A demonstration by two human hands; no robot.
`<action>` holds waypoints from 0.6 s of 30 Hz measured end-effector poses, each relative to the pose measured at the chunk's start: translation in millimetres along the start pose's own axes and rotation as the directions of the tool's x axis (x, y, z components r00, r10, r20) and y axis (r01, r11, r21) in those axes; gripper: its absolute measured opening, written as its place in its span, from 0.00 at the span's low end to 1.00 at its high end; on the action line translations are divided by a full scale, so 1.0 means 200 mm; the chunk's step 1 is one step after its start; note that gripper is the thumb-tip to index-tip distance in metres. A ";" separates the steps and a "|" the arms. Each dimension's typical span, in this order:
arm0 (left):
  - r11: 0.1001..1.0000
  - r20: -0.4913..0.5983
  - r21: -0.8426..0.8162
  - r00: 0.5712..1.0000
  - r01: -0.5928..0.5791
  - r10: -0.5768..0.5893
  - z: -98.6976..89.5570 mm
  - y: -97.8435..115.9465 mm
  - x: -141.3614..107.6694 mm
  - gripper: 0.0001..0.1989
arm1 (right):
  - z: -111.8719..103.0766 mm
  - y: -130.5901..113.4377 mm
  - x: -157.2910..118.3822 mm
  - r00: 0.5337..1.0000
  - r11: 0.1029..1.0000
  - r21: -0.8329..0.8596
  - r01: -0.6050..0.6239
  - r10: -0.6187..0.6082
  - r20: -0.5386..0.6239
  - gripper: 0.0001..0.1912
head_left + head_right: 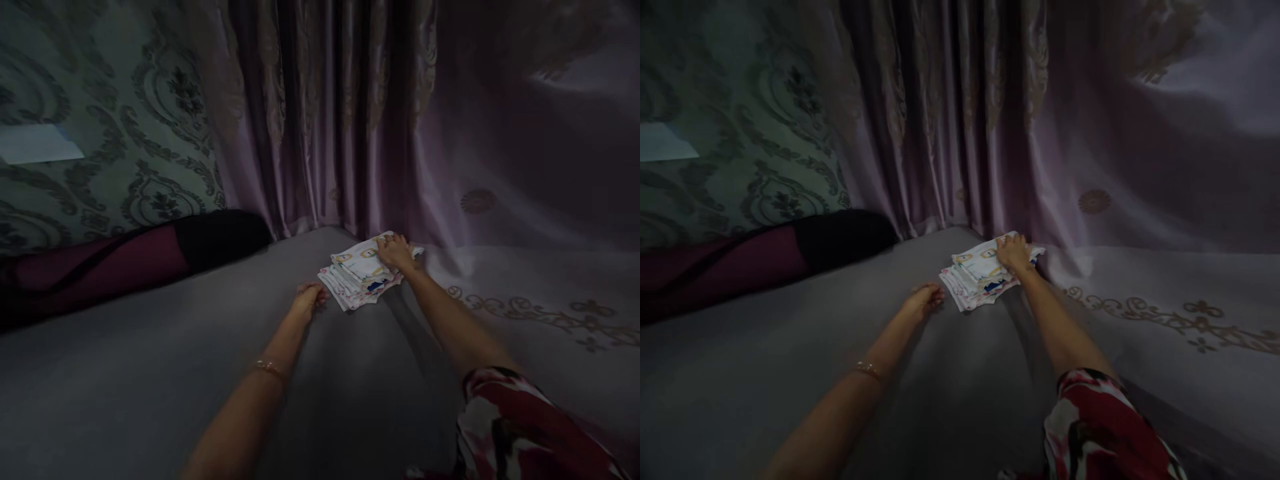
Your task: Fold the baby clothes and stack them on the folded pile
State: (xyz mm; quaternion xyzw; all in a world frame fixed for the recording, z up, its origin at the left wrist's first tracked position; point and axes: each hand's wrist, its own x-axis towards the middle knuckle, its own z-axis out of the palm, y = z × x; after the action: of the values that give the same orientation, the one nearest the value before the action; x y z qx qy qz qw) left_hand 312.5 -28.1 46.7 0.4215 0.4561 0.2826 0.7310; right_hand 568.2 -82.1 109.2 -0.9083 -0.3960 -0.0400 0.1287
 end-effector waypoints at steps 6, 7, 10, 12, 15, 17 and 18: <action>0.997 -0.116 0.060 0.992 -0.043 0.050 -0.39 -0.04 -0.20 0.03 | 0.14 -0.22 -0.23 0.929 0.934 -0.018 0.357 -0.353 0.107 0.29; 0.994 -0.127 0.091 0.989 -0.063 0.074 -0.48 -0.04 -0.23 0.03 | 0.16 -0.24 -0.26 0.921 0.924 -0.048 0.379 -0.373 0.109 0.29; 0.972 -0.158 0.214 0.979 -0.094 0.129 -0.75 -0.06 -0.35 0.06 | 0.19 -0.25 -0.31 0.911 0.899 -0.149 0.413 -0.404 0.083 0.28; 0.945 -0.174 0.312 0.972 -0.096 0.156 -0.94 -0.08 -0.43 0.10 | 0.19 -0.25 -0.30 0.909 0.891 -0.180 0.416 -0.407 0.087 0.28; 0.875 -0.201 0.464 0.946 -0.136 0.253 -1.19 -0.11 -0.56 0.12 | 0.16 -0.25 -0.28 0.906 0.888 -0.186 0.422 -0.407 0.113 0.27; 0.789 -0.211 0.597 0.920 -0.146 0.330 -1.30 -0.13 -0.64 0.10 | 0.16 -0.26 -0.27 0.906 0.892 -0.161 0.422 -0.412 0.091 0.26; 0.735 -0.212 0.663 0.907 -0.140 0.363 -1.34 -0.14 -0.68 0.09 | 0.16 -0.27 -0.27 0.902 0.891 -0.137 0.432 -0.427 0.068 0.26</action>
State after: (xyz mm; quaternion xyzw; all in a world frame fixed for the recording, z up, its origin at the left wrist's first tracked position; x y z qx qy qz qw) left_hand 13.2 -54.2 19.5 0.6484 0.5767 0.2755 0.4136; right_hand 491.0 -77.1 80.2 -0.8059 -0.5851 -0.0804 0.0415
